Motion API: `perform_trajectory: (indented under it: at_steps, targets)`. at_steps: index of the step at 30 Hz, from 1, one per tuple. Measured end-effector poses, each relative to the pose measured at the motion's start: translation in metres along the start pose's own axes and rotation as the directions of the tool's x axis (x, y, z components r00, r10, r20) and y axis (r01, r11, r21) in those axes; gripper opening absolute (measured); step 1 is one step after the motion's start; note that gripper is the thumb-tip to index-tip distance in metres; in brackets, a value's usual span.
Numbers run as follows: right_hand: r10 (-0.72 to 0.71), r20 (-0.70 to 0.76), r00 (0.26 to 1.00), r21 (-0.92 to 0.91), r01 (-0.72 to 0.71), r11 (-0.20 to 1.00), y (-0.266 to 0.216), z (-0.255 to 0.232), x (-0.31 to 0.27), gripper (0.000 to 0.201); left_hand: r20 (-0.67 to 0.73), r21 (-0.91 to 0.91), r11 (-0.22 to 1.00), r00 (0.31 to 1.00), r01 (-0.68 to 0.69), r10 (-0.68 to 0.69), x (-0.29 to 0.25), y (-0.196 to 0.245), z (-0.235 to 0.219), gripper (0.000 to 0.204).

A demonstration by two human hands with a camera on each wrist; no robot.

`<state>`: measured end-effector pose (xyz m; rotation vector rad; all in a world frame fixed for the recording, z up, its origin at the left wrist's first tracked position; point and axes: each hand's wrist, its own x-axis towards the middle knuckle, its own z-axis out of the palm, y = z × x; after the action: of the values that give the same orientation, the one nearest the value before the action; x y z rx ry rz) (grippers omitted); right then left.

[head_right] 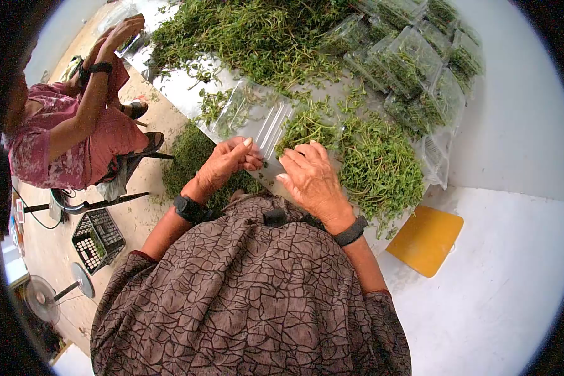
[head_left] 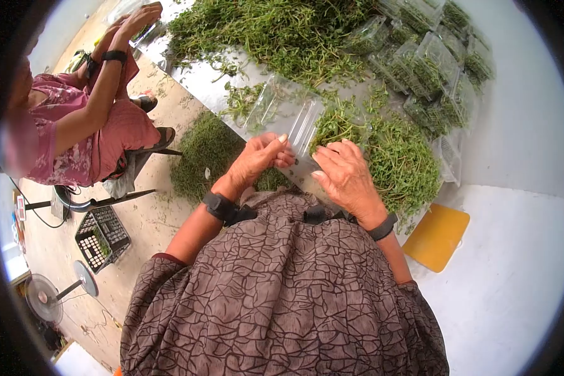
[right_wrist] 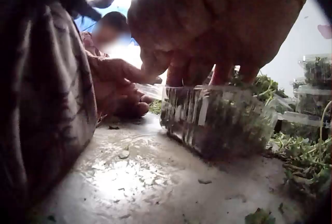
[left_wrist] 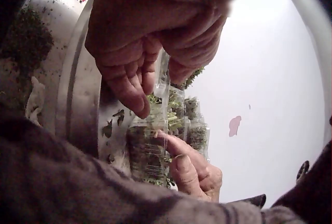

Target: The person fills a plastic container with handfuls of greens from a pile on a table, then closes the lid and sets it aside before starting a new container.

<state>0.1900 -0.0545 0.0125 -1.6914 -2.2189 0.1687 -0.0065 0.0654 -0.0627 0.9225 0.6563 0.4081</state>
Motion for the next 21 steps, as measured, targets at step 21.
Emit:
perform_trajectory:
  at_steps: [21]
  targets:
    - [-0.026,-0.101,0.995,0.052,0.032,0.998,0.001,0.001,0.006,0.042,-0.016,0.096,0.995,1.0,-0.014,0.015,-0.003,0.003,0.002,0.034]
